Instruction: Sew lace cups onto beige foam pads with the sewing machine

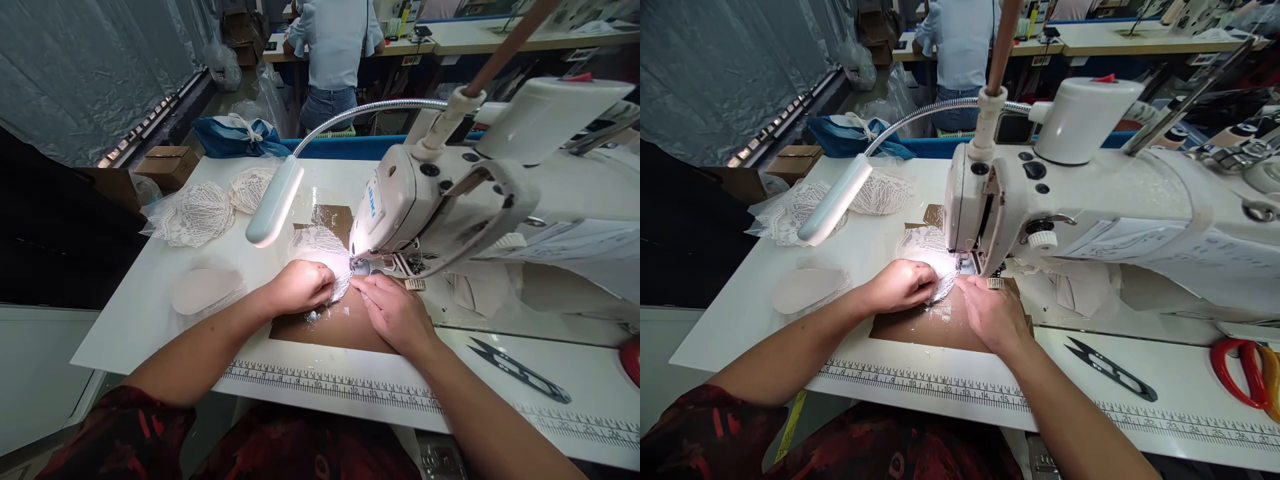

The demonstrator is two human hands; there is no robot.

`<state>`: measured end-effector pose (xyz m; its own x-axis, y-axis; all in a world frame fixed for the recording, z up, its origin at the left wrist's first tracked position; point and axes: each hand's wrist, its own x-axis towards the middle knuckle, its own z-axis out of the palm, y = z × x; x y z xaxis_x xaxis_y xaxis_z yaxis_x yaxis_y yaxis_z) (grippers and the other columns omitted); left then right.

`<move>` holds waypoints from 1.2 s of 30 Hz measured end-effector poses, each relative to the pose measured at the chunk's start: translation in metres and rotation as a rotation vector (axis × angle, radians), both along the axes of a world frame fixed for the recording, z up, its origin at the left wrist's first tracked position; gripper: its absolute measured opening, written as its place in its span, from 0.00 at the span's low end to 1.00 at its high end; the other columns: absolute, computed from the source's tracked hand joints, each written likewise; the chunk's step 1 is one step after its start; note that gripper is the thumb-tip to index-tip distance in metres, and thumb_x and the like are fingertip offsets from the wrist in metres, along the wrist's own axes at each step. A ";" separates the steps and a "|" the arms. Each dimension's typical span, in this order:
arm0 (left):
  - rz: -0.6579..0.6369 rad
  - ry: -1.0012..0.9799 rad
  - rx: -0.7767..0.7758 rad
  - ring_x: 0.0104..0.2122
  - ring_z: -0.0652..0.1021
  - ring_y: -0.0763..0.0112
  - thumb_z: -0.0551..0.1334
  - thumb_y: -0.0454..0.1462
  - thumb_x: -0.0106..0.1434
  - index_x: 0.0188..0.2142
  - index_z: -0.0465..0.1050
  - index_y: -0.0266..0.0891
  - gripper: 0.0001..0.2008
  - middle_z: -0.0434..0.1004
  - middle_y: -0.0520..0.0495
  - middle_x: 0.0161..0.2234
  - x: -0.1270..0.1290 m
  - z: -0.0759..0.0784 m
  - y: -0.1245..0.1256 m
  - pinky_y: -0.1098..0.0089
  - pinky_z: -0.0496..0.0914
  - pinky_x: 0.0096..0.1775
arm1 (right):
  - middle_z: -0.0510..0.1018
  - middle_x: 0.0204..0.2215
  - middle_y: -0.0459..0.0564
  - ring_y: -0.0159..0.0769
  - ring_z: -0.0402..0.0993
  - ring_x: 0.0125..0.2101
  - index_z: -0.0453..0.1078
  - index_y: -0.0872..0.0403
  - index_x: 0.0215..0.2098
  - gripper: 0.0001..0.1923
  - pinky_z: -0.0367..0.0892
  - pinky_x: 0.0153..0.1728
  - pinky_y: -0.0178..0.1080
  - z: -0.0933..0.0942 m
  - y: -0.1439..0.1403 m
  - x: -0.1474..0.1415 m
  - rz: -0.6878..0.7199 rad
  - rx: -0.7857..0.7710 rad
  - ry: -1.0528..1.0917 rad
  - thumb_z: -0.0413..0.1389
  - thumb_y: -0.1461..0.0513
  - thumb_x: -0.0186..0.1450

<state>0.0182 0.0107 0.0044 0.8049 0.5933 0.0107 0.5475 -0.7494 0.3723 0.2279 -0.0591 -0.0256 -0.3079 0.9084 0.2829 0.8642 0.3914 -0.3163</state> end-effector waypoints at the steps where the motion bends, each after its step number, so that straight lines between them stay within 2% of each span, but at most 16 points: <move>1: 0.000 -0.003 0.008 0.29 0.74 0.71 0.57 0.34 0.63 0.31 0.72 0.36 0.07 0.76 0.49 0.28 0.000 -0.001 0.000 0.73 0.63 0.30 | 0.78 0.38 0.48 0.33 0.69 0.32 0.73 0.52 0.50 0.20 0.59 0.29 0.35 0.001 0.000 -0.001 0.014 0.003 -0.014 0.47 0.69 0.64; 4: -0.030 -0.024 0.079 0.26 0.72 0.72 0.55 0.37 0.66 0.29 0.71 0.36 0.11 0.74 0.49 0.27 0.000 -0.001 -0.001 0.73 0.61 0.27 | 0.75 0.33 0.48 0.34 0.67 0.31 0.74 0.52 0.48 0.22 0.57 0.28 0.35 0.004 0.000 -0.003 0.069 0.005 -0.074 0.47 0.71 0.62; 6: -0.048 -0.065 0.190 0.26 0.71 0.72 0.52 0.40 0.68 0.29 0.71 0.36 0.15 0.72 0.48 0.27 0.000 -0.001 -0.001 0.72 0.61 0.27 | 0.74 0.30 0.49 0.35 0.66 0.30 0.76 0.53 0.46 0.21 0.57 0.29 0.35 0.005 0.000 -0.004 0.086 0.006 -0.113 0.46 0.71 0.61; 10: -0.137 -0.163 0.368 0.33 0.72 0.67 0.50 0.38 0.70 0.37 0.74 0.35 0.15 0.76 0.43 0.34 0.003 -0.003 0.003 0.68 0.66 0.34 | 0.73 0.31 0.50 0.35 0.65 0.30 0.76 0.54 0.44 0.20 0.56 0.31 0.36 0.005 -0.001 -0.005 0.083 -0.012 -0.163 0.47 0.71 0.61; 13: -0.268 -0.176 0.338 0.41 0.73 0.65 0.51 0.38 0.70 0.44 0.74 0.35 0.14 0.77 0.41 0.44 0.005 -0.008 0.006 0.64 0.67 0.41 | 0.73 0.31 0.50 0.35 0.64 0.30 0.75 0.53 0.46 0.21 0.56 0.33 0.37 0.005 -0.004 -0.004 0.073 -0.030 -0.176 0.47 0.72 0.60; 15: -0.292 -0.156 0.306 0.45 0.73 0.63 0.51 0.38 0.71 0.45 0.74 0.35 0.15 0.76 0.41 0.49 0.005 -0.012 0.006 0.63 0.67 0.44 | 0.73 0.31 0.50 0.35 0.64 0.30 0.75 0.53 0.46 0.22 0.55 0.33 0.37 0.005 -0.006 -0.004 0.065 -0.035 -0.183 0.47 0.72 0.59; 23: -0.240 -0.088 0.261 0.47 0.72 0.63 0.50 0.39 0.71 0.48 0.73 0.35 0.16 0.74 0.43 0.52 0.004 -0.011 0.000 0.62 0.66 0.46 | 0.72 0.30 0.49 0.35 0.62 0.30 0.74 0.53 0.46 0.23 0.54 0.32 0.37 0.006 -0.008 -0.005 0.031 -0.013 -0.228 0.46 0.73 0.59; 29: -0.177 -0.062 0.243 0.46 0.71 0.62 0.51 0.39 0.70 0.51 0.71 0.35 0.17 0.73 0.40 0.53 0.006 -0.011 -0.002 0.62 0.66 0.45 | 0.73 0.29 0.50 0.36 0.61 0.29 0.75 0.53 0.44 0.21 0.53 0.28 0.38 0.003 -0.003 -0.005 -0.019 0.075 -0.239 0.46 0.72 0.61; 36: -0.143 -0.045 0.248 0.46 0.70 0.60 0.50 0.39 0.70 0.51 0.71 0.35 0.17 0.72 0.40 0.53 0.005 -0.008 -0.001 0.61 0.64 0.46 | 0.76 0.31 0.51 0.38 0.65 0.33 0.74 0.52 0.48 0.22 0.54 0.28 0.37 0.001 0.002 -0.007 -0.090 0.085 -0.256 0.47 0.72 0.61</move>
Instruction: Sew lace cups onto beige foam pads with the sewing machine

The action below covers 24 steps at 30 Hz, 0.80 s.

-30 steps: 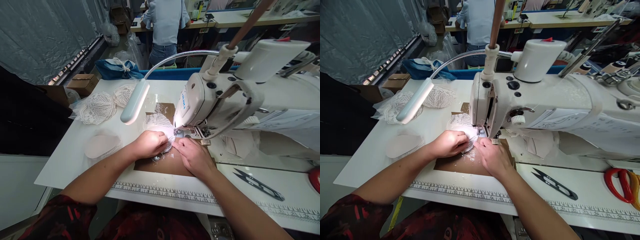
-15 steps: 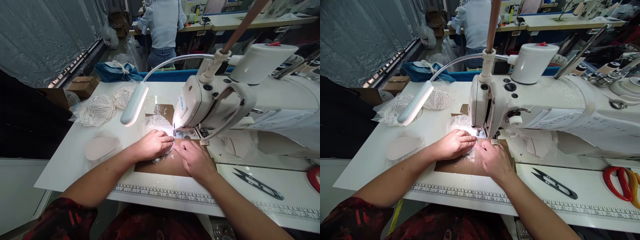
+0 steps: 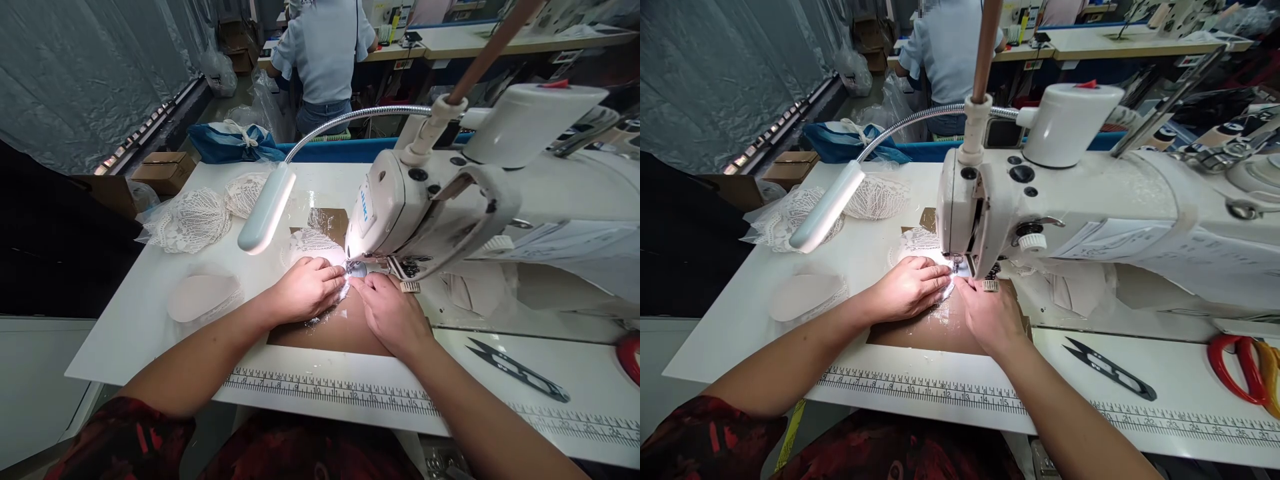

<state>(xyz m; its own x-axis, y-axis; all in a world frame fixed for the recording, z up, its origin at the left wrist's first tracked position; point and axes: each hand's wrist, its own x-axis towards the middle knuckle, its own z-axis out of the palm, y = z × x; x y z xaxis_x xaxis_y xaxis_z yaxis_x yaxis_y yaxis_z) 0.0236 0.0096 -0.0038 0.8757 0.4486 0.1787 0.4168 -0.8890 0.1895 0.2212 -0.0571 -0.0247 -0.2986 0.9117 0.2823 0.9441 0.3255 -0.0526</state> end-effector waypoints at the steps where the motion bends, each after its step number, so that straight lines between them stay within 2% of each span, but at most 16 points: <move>1: 0.004 -0.002 0.005 0.46 0.70 0.60 0.50 0.40 0.70 0.51 0.71 0.35 0.17 0.72 0.40 0.53 0.000 0.000 0.000 0.61 0.64 0.46 | 0.76 0.32 0.51 0.38 0.65 0.33 0.74 0.52 0.49 0.22 0.54 0.28 0.37 0.000 0.001 0.000 -0.009 0.008 -0.005 0.47 0.71 0.61; 4: 0.006 -0.010 0.002 0.46 0.70 0.60 0.51 0.39 0.70 0.51 0.72 0.35 0.17 0.72 0.40 0.53 -0.002 -0.002 0.001 0.61 0.65 0.46 | 0.76 0.31 0.51 0.38 0.65 0.32 0.74 0.51 0.48 0.22 0.54 0.28 0.38 0.002 0.001 0.000 -0.008 0.019 -0.007 0.47 0.71 0.61; 9: -0.023 -0.048 -0.028 0.47 0.70 0.60 0.52 0.40 0.70 0.49 0.73 0.36 0.16 0.73 0.40 0.51 -0.007 -0.002 0.004 0.60 0.65 0.47 | 0.76 0.33 0.50 0.37 0.66 0.34 0.73 0.52 0.48 0.21 0.54 0.29 0.37 0.007 -0.001 0.004 0.071 -0.018 0.040 0.46 0.70 0.62; 16: -0.096 -0.103 -0.036 0.42 0.72 0.64 0.52 0.40 0.69 0.42 0.75 0.38 0.14 0.76 0.41 0.42 -0.009 0.000 0.005 0.62 0.65 0.45 | 0.73 0.30 0.48 0.34 0.64 0.30 0.75 0.50 0.47 0.21 0.54 0.29 0.36 0.003 -0.003 0.010 0.169 -0.061 0.101 0.48 0.71 0.61; 19: -0.099 -0.087 -0.014 0.40 0.71 0.65 0.52 0.39 0.69 0.43 0.75 0.38 0.14 0.75 0.41 0.38 -0.008 0.000 0.004 0.63 0.65 0.43 | 0.73 0.29 0.48 0.34 0.64 0.30 0.75 0.51 0.46 0.21 0.54 0.29 0.36 0.002 -0.003 0.011 0.182 -0.069 0.104 0.48 0.71 0.61; 24: -0.079 -0.039 0.010 0.38 0.70 0.65 0.51 0.38 0.69 0.44 0.76 0.38 0.15 0.75 0.41 0.37 -0.006 0.002 0.003 0.62 0.65 0.43 | 0.74 0.29 0.48 0.34 0.66 0.30 0.76 0.51 0.44 0.19 0.56 0.29 0.36 0.004 -0.003 0.012 0.183 -0.076 0.151 0.47 0.70 0.62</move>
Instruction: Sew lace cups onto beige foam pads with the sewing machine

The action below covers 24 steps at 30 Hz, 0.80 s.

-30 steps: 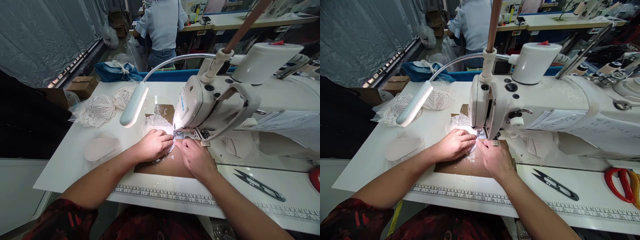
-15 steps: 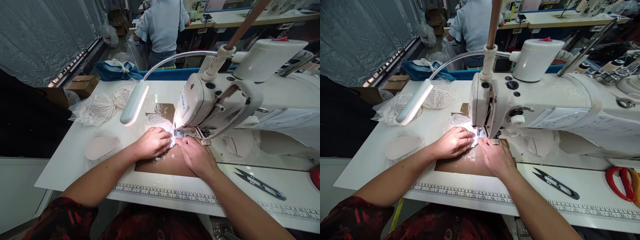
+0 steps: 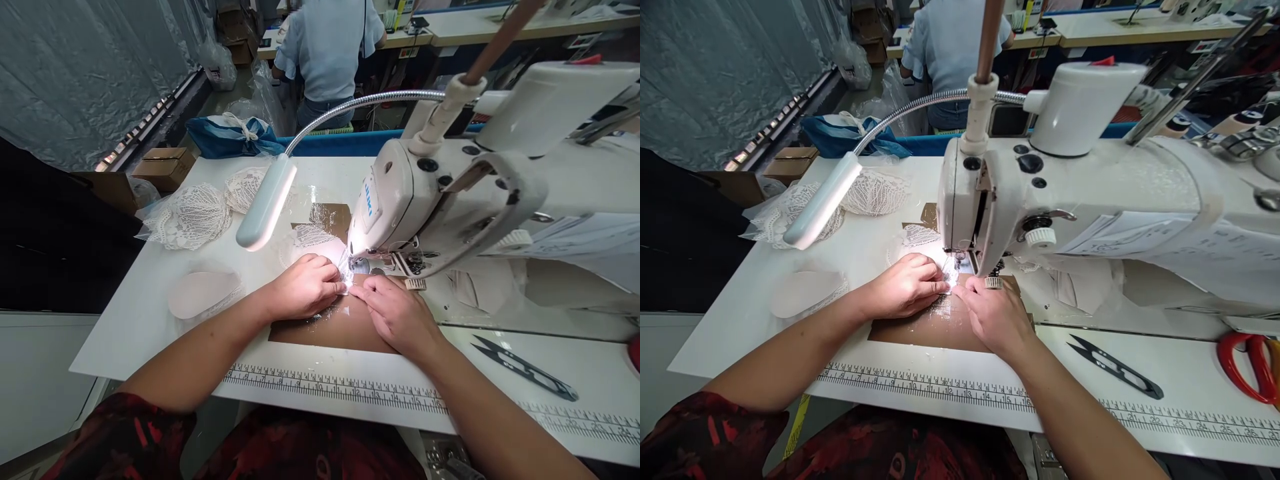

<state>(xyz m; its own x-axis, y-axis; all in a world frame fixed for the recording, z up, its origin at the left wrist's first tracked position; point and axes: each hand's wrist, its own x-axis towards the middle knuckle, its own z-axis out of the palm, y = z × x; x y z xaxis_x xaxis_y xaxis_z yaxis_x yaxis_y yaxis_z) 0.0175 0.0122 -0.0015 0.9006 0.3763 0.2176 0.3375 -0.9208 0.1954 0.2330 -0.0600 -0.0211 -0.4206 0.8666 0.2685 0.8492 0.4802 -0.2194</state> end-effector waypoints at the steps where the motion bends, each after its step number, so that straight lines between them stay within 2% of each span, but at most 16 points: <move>1: 0.004 0.007 0.002 0.38 0.70 0.65 0.51 0.38 0.69 0.44 0.76 0.38 0.15 0.75 0.41 0.37 0.000 0.001 0.000 0.62 0.65 0.42 | 0.75 0.30 0.48 0.34 0.67 0.31 0.76 0.51 0.44 0.19 0.57 0.29 0.36 0.000 0.000 0.000 -0.011 -0.010 0.023 0.47 0.70 0.63; 7: 0.007 0.026 0.027 0.36 0.70 0.65 0.50 0.37 0.70 0.43 0.76 0.38 0.16 0.74 0.41 0.35 0.003 0.002 -0.001 0.62 0.65 0.41 | 0.78 0.38 0.50 0.35 0.70 0.33 0.73 0.52 0.49 0.19 0.61 0.31 0.36 0.000 0.000 -0.006 -0.078 -0.041 0.080 0.46 0.68 0.65; 12: 0.002 0.019 0.053 0.34 0.69 0.66 0.49 0.37 0.71 0.41 0.76 0.38 0.16 0.73 0.42 0.33 0.004 -0.002 -0.001 0.63 0.64 0.39 | 0.78 0.33 0.49 0.35 0.70 0.33 0.75 0.52 0.46 0.21 0.60 0.32 0.35 0.003 0.002 -0.010 -0.063 -0.028 0.024 0.46 0.70 0.62; 18: 0.057 -0.020 0.046 0.35 0.69 0.66 0.50 0.37 0.71 0.46 0.74 0.38 0.15 0.72 0.42 0.34 0.007 -0.007 -0.001 0.63 0.64 0.40 | 0.79 0.35 0.48 0.37 0.69 0.34 0.75 0.50 0.46 0.20 0.57 0.29 0.36 0.003 0.004 -0.011 -0.158 0.021 -0.049 0.47 0.70 0.62; 24: 0.044 -0.028 0.044 0.35 0.69 0.65 0.51 0.38 0.70 0.48 0.74 0.37 0.15 0.73 0.41 0.36 0.005 -0.004 -0.001 0.63 0.64 0.40 | 0.79 0.35 0.50 0.38 0.70 0.35 0.75 0.51 0.47 0.21 0.57 0.28 0.37 0.001 0.004 -0.010 -0.186 0.024 -0.068 0.48 0.70 0.61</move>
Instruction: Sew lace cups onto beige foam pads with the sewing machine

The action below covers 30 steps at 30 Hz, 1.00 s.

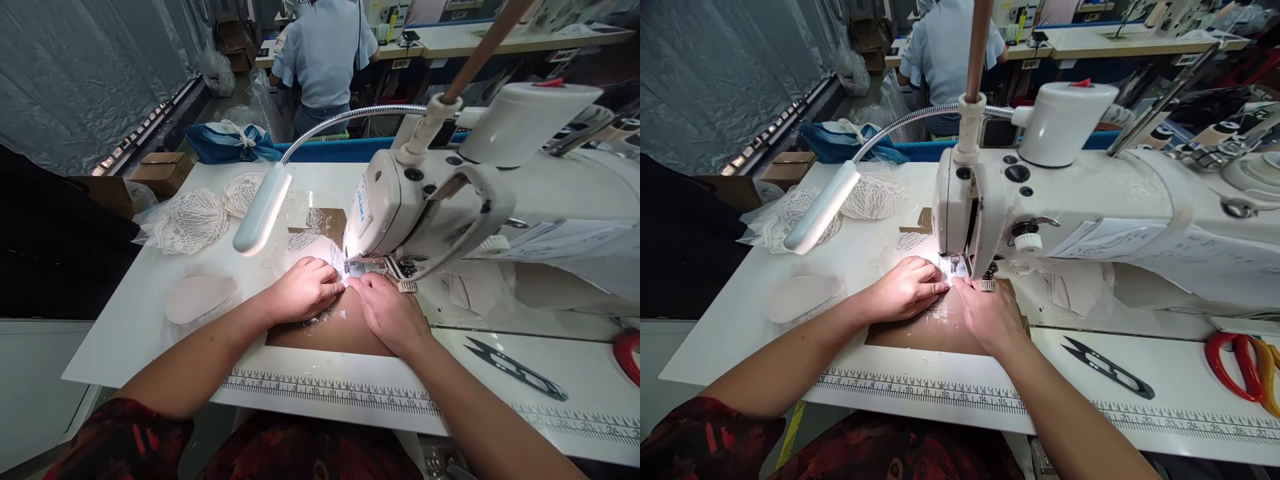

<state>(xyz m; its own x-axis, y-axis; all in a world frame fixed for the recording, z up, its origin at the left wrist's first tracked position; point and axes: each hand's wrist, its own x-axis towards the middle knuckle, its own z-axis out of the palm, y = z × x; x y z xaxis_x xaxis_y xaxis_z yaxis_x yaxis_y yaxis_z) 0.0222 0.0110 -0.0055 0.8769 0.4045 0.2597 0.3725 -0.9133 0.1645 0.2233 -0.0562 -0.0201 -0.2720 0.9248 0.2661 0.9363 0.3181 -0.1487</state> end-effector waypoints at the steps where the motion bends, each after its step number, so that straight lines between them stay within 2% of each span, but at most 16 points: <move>1: -0.004 0.000 -0.004 0.36 0.69 0.65 0.51 0.39 0.69 0.47 0.74 0.37 0.15 0.73 0.41 0.36 -0.001 0.001 0.000 0.63 0.64 0.40 | 0.79 0.35 0.50 0.38 0.71 0.35 0.75 0.51 0.46 0.20 0.58 0.29 0.37 0.000 0.000 0.001 0.000 -0.001 0.019 0.48 0.70 0.61; 6: -0.034 -0.009 -0.065 0.38 0.70 0.63 0.55 0.38 0.67 0.49 0.72 0.36 0.15 0.73 0.40 0.39 -0.006 0.002 0.002 0.62 0.66 0.42 | 0.80 0.36 0.51 0.38 0.74 0.38 0.75 0.53 0.48 0.18 0.63 0.33 0.36 -0.003 -0.002 0.002 -0.011 0.026 0.083 0.48 0.68 0.64; 8: -0.018 -0.044 -0.113 0.39 0.71 0.63 0.55 0.37 0.66 0.47 0.73 0.34 0.13 0.73 0.40 0.39 -0.005 0.001 0.003 0.63 0.66 0.42 | 0.80 0.36 0.51 0.38 0.74 0.38 0.75 0.53 0.48 0.17 0.64 0.34 0.36 -0.004 -0.002 0.002 -0.025 0.042 0.088 0.49 0.67 0.65; 12: 0.084 -0.121 -0.190 0.37 0.72 0.66 0.53 0.35 0.67 0.34 0.73 0.35 0.11 0.75 0.42 0.36 0.001 -0.003 0.005 0.65 0.67 0.41 | 0.81 0.35 0.50 0.37 0.76 0.35 0.75 0.54 0.46 0.15 0.65 0.32 0.36 -0.006 -0.001 0.002 -0.044 0.041 0.084 0.49 0.64 0.66; 16: 0.185 -0.128 -0.252 0.34 0.72 0.67 0.52 0.37 0.68 0.30 0.69 0.36 0.13 0.73 0.46 0.30 0.008 -0.004 0.007 0.66 0.67 0.40 | 0.81 0.31 0.50 0.38 0.76 0.34 0.73 0.54 0.49 0.15 0.67 0.33 0.36 -0.008 0.000 0.001 -0.073 -0.002 0.081 0.51 0.61 0.66; 20: 0.241 -0.086 -0.217 0.30 0.70 0.68 0.50 0.39 0.69 0.26 0.65 0.37 0.16 0.70 0.47 0.26 0.011 -0.005 0.009 0.68 0.65 0.36 | 0.81 0.28 0.47 0.36 0.76 0.30 0.73 0.53 0.48 0.14 0.65 0.30 0.35 -0.011 0.002 0.000 -0.089 0.003 0.070 0.52 0.60 0.66; 23: 0.232 -0.060 -0.190 0.28 0.70 0.68 0.49 0.40 0.69 0.26 0.65 0.37 0.16 0.71 0.47 0.26 0.012 -0.007 0.010 0.68 0.63 0.35 | 0.81 0.27 0.46 0.35 0.76 0.28 0.73 0.53 0.48 0.14 0.63 0.29 0.35 -0.013 0.004 -0.001 -0.096 0.029 0.030 0.53 0.59 0.66; 26: 0.184 -0.042 -0.196 0.30 0.71 0.68 0.48 0.40 0.70 0.27 0.66 0.37 0.17 0.71 0.46 0.27 0.010 -0.006 0.011 0.67 0.63 0.36 | 0.82 0.30 0.48 0.34 0.76 0.28 0.72 0.53 0.50 0.15 0.61 0.28 0.35 -0.009 0.006 -0.005 -0.093 0.027 -0.031 0.51 0.59 0.67; 30: 0.095 -0.043 -0.224 0.33 0.71 0.67 0.50 0.42 0.69 0.29 0.67 0.37 0.15 0.73 0.47 0.30 0.004 -0.003 0.012 0.66 0.63 0.40 | 0.81 0.37 0.49 0.34 0.75 0.29 0.73 0.51 0.47 0.14 0.57 0.25 0.35 0.002 0.011 -0.013 -0.062 -0.089 -0.076 0.49 0.60 0.68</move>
